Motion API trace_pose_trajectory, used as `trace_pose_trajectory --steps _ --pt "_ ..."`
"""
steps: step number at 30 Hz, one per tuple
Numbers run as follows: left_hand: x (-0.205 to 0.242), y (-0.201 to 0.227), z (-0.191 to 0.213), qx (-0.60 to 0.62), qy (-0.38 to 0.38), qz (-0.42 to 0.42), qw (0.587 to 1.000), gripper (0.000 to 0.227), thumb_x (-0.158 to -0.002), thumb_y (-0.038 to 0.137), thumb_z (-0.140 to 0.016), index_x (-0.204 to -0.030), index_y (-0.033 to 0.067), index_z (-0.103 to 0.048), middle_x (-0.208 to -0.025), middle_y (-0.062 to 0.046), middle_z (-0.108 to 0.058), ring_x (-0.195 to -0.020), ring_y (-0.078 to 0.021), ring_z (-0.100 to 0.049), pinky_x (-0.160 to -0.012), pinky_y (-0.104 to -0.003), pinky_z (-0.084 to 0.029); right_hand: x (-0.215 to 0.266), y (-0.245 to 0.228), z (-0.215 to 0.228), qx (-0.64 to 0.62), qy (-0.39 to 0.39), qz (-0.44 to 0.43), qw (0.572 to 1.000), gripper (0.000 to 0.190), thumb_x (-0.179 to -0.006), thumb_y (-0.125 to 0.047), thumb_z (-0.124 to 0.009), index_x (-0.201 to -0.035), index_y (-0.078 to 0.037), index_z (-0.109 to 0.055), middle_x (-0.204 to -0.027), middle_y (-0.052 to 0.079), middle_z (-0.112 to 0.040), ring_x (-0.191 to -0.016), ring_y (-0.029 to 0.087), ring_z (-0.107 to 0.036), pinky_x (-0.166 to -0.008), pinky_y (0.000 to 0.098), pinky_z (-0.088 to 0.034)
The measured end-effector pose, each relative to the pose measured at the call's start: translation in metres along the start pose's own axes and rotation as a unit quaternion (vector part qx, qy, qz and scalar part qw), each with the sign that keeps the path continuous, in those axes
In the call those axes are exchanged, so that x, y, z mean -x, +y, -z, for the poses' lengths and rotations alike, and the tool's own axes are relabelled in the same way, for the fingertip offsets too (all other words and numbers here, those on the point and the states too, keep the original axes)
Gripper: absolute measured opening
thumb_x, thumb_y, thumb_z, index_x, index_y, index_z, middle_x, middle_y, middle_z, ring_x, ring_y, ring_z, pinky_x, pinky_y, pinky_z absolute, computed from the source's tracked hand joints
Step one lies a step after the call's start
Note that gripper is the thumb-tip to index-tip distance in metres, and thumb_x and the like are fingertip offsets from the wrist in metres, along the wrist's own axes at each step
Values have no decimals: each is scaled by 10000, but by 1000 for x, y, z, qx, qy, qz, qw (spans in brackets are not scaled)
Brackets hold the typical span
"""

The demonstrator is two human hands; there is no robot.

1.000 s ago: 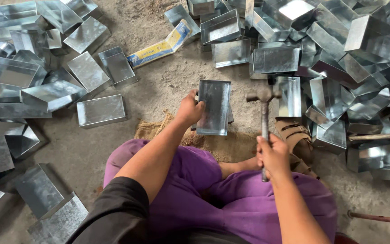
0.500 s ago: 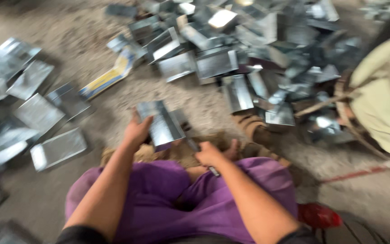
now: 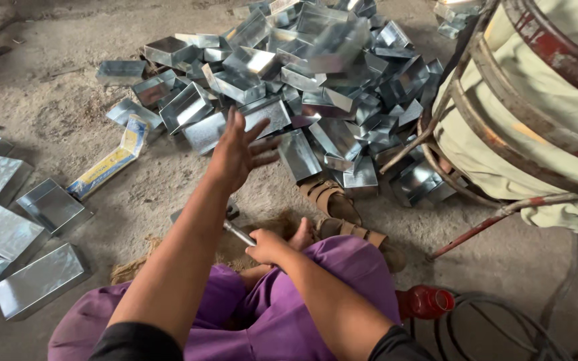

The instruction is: The person sits on the floor and repeatedly hammers small rectangular metal boxes with a hammer, then tosses them aside. The person handles the boxes one at a time from a pile on the floor.

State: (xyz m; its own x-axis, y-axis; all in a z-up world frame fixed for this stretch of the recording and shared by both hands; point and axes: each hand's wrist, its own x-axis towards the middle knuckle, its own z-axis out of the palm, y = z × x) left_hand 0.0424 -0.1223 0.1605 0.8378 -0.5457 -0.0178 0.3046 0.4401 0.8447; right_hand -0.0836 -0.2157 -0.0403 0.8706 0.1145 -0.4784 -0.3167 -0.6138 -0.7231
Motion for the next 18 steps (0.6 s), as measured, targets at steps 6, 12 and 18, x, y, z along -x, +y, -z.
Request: trace_pose_trajectory --steps 6,12,18 --pt "98 -38 92 -366 97 63 923 756 -885 379 -692 -1535 102 -423 -1433 -146 -621 -1231 -237 -663 -948 -394 -602 -3 14 1 72 24 100 992 307 -882 -266 -739 -939 29 -679 -764 224 -714 -669 333 -724 -618 443 -581" --pt "273 16 239 -446 334 153 816 616 -971 282 -636 -1544 124 -476 -1408 -110 -650 -1265 -264 -627 -939 -436 -554 -5 7 1 97 6 33 995 396 -842 -331 -778 -1089 -40 -672 -905 188 -738 -866 338 -736 -789 468 -565" --pt "434 -2 336 -476 546 105 681 600 -963 414 -714 -1408 22 -624 -1285 -176 -702 -1130 -291 -671 -931 -401 -518 -13 15 2 134 12 98 986 545 -810 -463 -807 -1148 -43 -723 -961 154 -777 -869 284 -747 -784 418 -575"
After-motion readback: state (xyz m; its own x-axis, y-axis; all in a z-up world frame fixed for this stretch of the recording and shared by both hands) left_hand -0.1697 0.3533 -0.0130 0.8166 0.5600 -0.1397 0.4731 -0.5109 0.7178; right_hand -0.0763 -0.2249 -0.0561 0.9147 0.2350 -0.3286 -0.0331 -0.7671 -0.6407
